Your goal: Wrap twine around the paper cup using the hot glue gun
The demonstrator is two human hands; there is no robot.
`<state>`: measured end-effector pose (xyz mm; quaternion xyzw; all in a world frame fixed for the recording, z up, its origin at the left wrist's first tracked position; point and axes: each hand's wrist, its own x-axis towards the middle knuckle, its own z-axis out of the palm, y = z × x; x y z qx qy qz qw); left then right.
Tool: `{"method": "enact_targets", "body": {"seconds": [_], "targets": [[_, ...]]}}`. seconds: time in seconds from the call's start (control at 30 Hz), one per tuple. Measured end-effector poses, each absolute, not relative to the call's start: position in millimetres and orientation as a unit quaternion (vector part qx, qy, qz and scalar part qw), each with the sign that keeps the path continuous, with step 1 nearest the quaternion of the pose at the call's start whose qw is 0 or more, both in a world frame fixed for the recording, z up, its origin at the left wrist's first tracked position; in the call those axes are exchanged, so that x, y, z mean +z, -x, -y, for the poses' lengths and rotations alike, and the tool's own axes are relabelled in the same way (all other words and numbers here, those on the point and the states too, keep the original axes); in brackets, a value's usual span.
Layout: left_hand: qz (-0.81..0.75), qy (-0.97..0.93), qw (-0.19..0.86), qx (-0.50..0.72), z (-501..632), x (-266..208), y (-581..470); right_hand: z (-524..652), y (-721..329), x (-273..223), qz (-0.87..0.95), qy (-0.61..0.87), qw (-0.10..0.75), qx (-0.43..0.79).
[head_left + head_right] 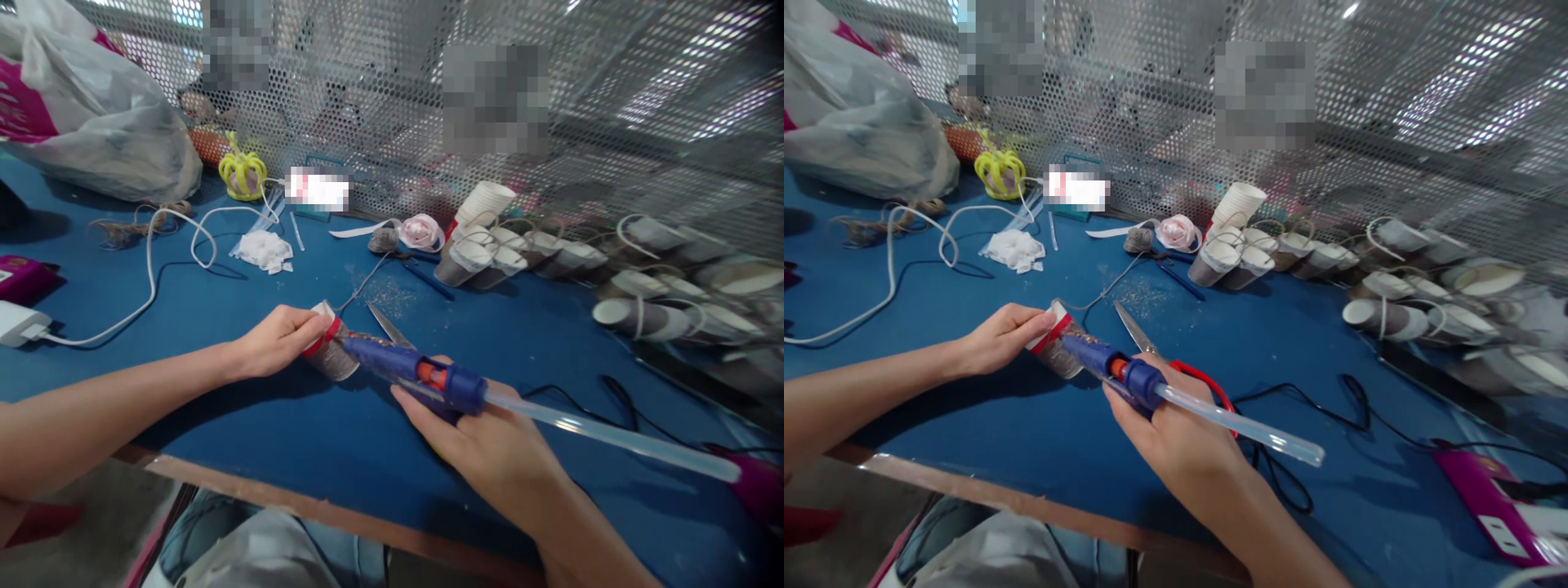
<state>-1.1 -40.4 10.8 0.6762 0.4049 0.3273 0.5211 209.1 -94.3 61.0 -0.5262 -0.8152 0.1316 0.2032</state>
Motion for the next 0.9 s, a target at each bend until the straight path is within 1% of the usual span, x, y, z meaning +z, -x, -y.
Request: {"method": "enact_targets", "body": {"seconds": [0.17,0.37,0.47,0.57,0.63,0.9], "targets": [[-0.415,-0.684,0.505,0.324,39,10,1,93,-212,65,0.832,0.507,0.161,0.158],[-0.413,-0.686,0.504,0.325,39,8,2,93,-210,60,0.809,0.542,0.191,0.121],[-0.403,-0.688,0.510,0.323,39,8,3,91,-209,60,0.805,0.556,0.178,0.107],[-0.415,-0.697,0.493,0.315,38,8,4,88,-210,62,0.791,0.590,0.144,0.072],[-0.412,-0.704,0.486,0.314,38,8,4,85,-212,64,0.789,0.593,0.139,0.085],[-0.393,-0.712,0.489,0.317,38,7,5,80,-213,62,0.773,0.592,0.169,0.154]]}}
